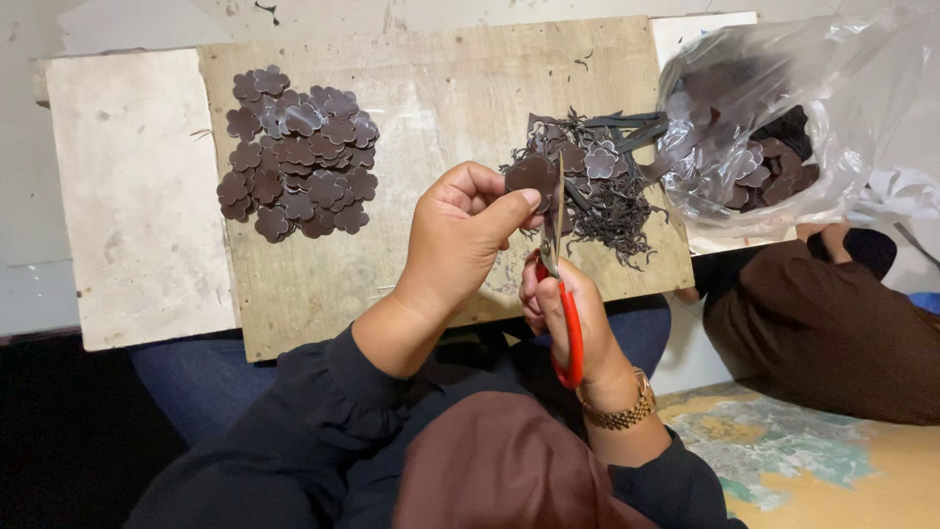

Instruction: The person uses red-handled scissors to trim the edges of small dark brown flower-shaped pieces of material. They hold each piece in the left hand and cut with the right, placing finished pieces into a pile on the left side of a low wooden table.

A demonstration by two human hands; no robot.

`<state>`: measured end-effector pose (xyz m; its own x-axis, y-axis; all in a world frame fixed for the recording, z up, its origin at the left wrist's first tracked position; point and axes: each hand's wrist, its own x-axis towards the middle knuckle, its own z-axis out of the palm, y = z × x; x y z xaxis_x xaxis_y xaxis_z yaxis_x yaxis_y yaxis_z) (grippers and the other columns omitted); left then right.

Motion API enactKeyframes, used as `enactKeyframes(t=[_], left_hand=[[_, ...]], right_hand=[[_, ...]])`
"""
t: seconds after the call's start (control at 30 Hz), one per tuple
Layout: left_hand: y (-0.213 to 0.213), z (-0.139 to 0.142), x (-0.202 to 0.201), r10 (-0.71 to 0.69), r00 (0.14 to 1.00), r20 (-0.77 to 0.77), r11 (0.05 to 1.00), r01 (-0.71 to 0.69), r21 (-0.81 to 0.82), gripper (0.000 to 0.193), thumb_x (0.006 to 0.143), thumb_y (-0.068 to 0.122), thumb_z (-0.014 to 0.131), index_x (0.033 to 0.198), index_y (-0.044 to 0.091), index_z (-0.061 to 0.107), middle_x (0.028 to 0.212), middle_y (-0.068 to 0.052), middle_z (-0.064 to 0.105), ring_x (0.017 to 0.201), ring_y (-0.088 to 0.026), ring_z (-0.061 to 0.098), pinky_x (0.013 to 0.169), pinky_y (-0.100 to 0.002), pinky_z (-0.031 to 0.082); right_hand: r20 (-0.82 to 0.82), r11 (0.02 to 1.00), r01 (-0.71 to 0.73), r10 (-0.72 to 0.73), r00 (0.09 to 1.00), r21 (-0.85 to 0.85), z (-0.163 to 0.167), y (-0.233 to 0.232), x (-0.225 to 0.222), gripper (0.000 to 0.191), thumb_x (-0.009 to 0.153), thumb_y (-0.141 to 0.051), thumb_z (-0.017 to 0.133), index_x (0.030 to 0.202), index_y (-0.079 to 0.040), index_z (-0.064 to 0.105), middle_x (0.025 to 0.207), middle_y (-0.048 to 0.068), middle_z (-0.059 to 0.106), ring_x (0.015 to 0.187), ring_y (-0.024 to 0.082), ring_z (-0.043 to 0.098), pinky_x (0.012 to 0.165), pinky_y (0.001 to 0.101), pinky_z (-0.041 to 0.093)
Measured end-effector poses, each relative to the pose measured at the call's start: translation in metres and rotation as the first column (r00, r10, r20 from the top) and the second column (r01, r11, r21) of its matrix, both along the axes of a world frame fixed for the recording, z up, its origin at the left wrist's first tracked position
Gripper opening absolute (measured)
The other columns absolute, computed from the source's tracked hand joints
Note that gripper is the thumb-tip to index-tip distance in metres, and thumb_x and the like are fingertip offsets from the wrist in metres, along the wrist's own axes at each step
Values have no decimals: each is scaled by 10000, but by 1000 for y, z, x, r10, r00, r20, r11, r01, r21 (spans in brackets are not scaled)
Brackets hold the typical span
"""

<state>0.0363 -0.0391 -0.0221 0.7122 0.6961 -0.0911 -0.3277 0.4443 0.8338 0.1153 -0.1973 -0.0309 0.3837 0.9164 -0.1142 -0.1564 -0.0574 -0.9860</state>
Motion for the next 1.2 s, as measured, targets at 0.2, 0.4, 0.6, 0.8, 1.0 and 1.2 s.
enactKeyframes(t=[0.2,0.4,0.6,0.8,1.0,1.2], left_hand=[[6,3,-3,-41,998,-40,999,40,-11,176,906,70,755,952,57,586,863,-54,730,776,-118,745,560,-211,503],[9,1,-3,-59,998,-2,998,59,9,173,911,50,754,968,51,590,872,-56,721,784,-124,739,558,-218,493],[15,1,-10,-106,994,-19,989,107,99,130,933,41,744,951,38,616,869,-65,733,758,-92,685,592,-208,489],[19,3,-10,-147,988,42,986,143,83,169,903,-33,743,917,18,582,883,-66,706,781,-115,710,704,-247,581],[21,2,-12,-140,990,22,987,137,77,162,901,-45,738,915,8,586,887,-75,709,782,-123,706,714,-259,590],[22,-2,-10,-130,991,7,988,129,89,168,891,-39,744,919,12,586,881,-72,711,772,-122,708,704,-256,589]], right_hand=[[5,999,-4,4,1000,-33,-5,-3,2,570,982,-634,576,919,-72,507,774,-27,443,666,71,414,570,220,356],[23,998,-11,12,1000,-58,-8,-5,5,559,966,-644,575,918,-90,518,779,-32,468,654,61,436,543,209,365],[0,995,-37,37,999,-89,-3,-7,6,552,963,-631,588,923,-85,520,757,-35,470,624,61,412,537,213,348],[60,992,-105,110,992,-76,8,-5,7,567,975,-641,580,982,-76,534,773,-42,467,678,59,422,608,217,387],[-25,991,-112,111,994,-69,7,-4,7,570,980,-636,591,947,-72,510,770,-44,422,670,59,374,581,219,337],[8,991,-88,89,996,-98,0,-6,8,567,964,-652,575,926,-89,517,763,-41,462,658,55,415,555,209,352]])
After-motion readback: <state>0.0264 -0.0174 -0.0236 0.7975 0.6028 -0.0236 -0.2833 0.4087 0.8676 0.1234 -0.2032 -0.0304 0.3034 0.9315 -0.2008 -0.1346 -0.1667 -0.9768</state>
